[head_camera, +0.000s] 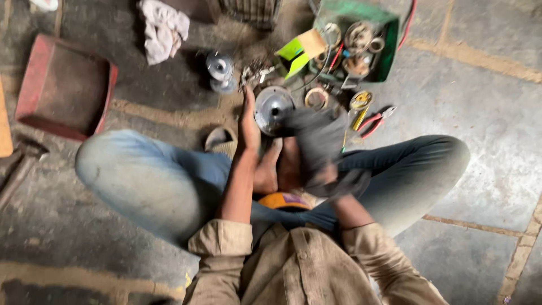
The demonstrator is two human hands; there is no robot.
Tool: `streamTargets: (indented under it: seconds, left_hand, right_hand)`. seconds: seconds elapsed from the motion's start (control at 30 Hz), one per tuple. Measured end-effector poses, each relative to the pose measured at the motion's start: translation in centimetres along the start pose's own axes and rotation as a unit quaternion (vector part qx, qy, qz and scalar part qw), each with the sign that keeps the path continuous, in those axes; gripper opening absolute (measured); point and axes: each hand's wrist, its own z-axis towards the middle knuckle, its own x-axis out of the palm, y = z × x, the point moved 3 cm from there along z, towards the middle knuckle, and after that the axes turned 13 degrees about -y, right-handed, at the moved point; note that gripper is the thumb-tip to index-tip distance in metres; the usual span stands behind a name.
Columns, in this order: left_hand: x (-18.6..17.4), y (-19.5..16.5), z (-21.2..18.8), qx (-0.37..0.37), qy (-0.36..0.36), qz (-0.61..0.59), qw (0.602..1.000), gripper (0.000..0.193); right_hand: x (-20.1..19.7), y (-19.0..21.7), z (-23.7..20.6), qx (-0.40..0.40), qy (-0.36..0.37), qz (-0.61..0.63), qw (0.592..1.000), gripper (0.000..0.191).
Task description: The person sits on the floor and disassembles a cylindrical electrical component, removing a metal cover and internal parts. They wipe the housing with a cloth, then use a screwdriver to adjust internal components before reassembling the cover.
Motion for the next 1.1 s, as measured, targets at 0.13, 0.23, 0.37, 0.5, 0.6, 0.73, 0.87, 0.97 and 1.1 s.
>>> streamTargets:
  seconds: [0.13, 0.23, 0.37, 0.5, 0.6, 0.73, 0.87, 0.97, 1.1]
  left_hand:
    - [1.7, -0.8, -0.8, 0.121, 0.163, -0.010, 0.979, 0.057]
    - [2.7, -2.9, -2.7, 0.117, 0.167, 0.012, 0.979, 0.057]
    - [3.8, -7.8, -4.4, 0.304, 0.112, 0.188, 0.927, 0.059]
    - [4.5, -10.7, -4.8, 0.295, 0.121, 0.115, 0.941, 0.066]
    - [4.0, -12.0, -5.9, 0.320, 0.098, 0.136, 0.933, 0.069]
    - [3.9, -13.5, -6.1, 0.396, 0.112, 0.169, 0.895, 0.070]
    - [4.6, -13.1, -6.5, 0.391, 0.158, 0.150, 0.894, 0.067]
    - [4.1, -13.1, -6.2, 0.381, 0.114, 0.142, 0.906, 0.065]
    - [3.1, -12.9, -5.5, 0.344, 0.081, 0.072, 0.933, 0.065]
  right_hand:
    - [4.1, -2.2, -0.3, -0.224, 0.026, -0.079, 0.971, 0.027]
    - [5.0, -5.1, 0.4, -0.185, 0.007, -0.100, 0.978, 0.030]
    - [5.6, -7.0, 1.8, 0.021, 0.002, -0.164, 0.986, 0.037]
    - [4.2, -4.0, 2.0, -0.129, -0.116, -0.125, 0.977, 0.039]
    - [2.1, -4.2, 1.8, 0.203, -0.143, 0.213, 0.945, 0.040]
    - [0.1, -1.9, 1.9, 0.119, -0.096, 0.262, 0.953, 0.048]
    - [1.0, 0.4, 2.9, -0.285, -0.091, -0.109, 0.948, 0.037]
    - [3.0, 0.3, 3.1, -0.262, -0.110, -0.116, 0.952, 0.035]
    - [4.8, 0.3, 0.9, -0.180, -0.101, 0.008, 0.979, 0.044]
